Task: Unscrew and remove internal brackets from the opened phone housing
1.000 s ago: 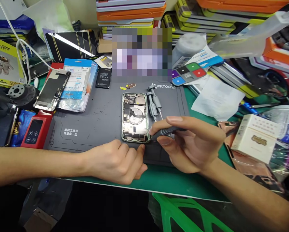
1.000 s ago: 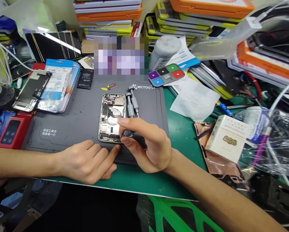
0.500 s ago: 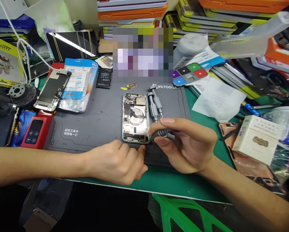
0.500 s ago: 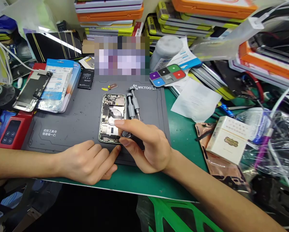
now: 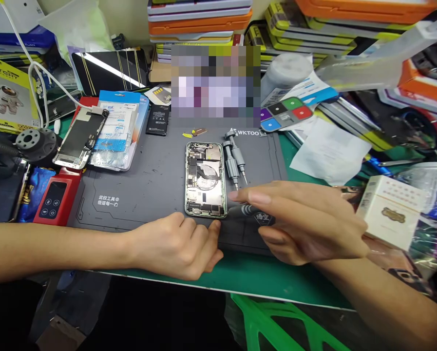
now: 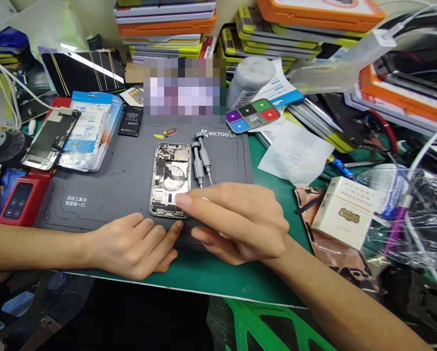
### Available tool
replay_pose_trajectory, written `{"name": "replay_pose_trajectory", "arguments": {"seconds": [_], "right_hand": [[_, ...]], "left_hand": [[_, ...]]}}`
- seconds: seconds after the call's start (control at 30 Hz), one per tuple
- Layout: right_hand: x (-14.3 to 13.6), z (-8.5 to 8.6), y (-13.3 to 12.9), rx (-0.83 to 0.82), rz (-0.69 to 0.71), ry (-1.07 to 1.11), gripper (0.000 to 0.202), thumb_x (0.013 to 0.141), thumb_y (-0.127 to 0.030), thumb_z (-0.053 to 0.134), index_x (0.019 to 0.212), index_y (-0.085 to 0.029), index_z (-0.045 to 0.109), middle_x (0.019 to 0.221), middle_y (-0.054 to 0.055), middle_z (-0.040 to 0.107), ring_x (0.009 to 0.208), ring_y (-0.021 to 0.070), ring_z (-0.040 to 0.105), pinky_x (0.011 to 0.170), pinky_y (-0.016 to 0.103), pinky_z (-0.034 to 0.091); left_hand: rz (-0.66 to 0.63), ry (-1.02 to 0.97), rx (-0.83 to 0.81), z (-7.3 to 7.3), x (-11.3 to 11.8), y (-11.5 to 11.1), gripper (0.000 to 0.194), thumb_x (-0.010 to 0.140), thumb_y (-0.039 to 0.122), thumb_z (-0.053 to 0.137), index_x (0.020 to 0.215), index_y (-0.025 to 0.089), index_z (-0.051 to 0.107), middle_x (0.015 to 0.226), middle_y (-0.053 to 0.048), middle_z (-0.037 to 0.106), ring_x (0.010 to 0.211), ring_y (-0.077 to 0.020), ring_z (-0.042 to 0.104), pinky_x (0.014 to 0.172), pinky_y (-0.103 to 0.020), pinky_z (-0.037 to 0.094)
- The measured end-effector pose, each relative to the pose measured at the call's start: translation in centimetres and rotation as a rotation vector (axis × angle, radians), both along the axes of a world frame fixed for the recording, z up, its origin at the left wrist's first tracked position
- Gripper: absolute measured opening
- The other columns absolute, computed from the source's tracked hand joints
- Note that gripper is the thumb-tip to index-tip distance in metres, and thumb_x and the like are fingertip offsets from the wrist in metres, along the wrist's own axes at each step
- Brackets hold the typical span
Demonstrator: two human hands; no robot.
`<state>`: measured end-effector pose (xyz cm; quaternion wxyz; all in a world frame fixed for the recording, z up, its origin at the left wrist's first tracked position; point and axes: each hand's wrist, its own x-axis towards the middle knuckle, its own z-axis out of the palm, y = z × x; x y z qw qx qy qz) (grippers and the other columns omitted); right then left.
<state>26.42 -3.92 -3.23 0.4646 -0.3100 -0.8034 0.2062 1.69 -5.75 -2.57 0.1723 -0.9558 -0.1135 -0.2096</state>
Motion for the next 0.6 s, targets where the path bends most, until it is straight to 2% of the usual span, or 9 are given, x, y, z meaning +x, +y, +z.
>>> {"name": "replay_pose_trajectory", "arguments": {"seconds": [0.07,0.13,0.23,0.4,0.6], "right_hand": [[-0.4,-0.3,0.3,0.208,0.052,-0.05,0.061,0.089,-0.018,0.069,0.148,-0.032,0.058,0.093,0.006,0.081,0.072,0.0252,0.076,0.052,0.039,0.062],[-0.9,-0.5,0.6,0.297,0.061,-0.073,0.072,0.084,-0.01,0.071,0.152,-0.025,0.052,0.091,0.007,0.08,0.07,0.0236,0.076,0.051,0.036,0.062],[-1.7,-0.6,0.9,0.262,0.048,-0.023,0.078,0.082,-0.006,0.073,0.154,-0.024,0.049,0.09,0.005,0.078,0.064,0.0203,0.073,0.051,0.033,0.062],[-2.3,-0.4,0.6,0.21,0.015,0.116,0.073,0.086,-0.001,0.063,0.152,-0.027,0.051,0.089,0.005,0.073,0.063,0.0188,0.071,0.047,0.03,0.058],[-1.9,-0.2,0.6,0.154,0.071,0.065,0.07,0.089,-0.004,0.063,0.153,-0.029,0.049,0.085,0.006,0.074,0.06,0.0201,0.07,0.044,0.03,0.056]], "left_hand": [[0.001,0.0,0.0,0.0,0.0,0.0,0.04,0.101,0.033,0.055,0.108,-0.002,0.073,0.061,0.001,0.053,0.048,-0.0112,0.05,0.04,-0.027,0.034],[0.003,-0.004,0.005,0.0,0.0,0.0,0.04,0.101,0.032,0.054,0.107,-0.002,0.073,0.061,0.001,0.052,0.048,-0.0113,0.05,0.041,-0.027,0.035],[0.004,-0.008,0.011,0.0,-0.1,0.0,0.04,0.101,0.032,0.053,0.108,-0.001,0.074,0.061,0.001,0.053,0.048,-0.0114,0.05,0.041,-0.027,0.035],[-0.004,0.008,0.008,0.0,-0.1,0.0,0.041,0.101,0.033,0.053,0.109,-0.002,0.074,0.061,0.002,0.052,0.048,-0.0113,0.049,0.04,-0.027,0.033],[0.005,0.013,0.011,0.0,-0.1,0.0,0.04,0.101,0.034,0.054,0.107,-0.001,0.073,0.062,0.002,0.051,0.048,-0.011,0.048,0.041,-0.027,0.033]]}}
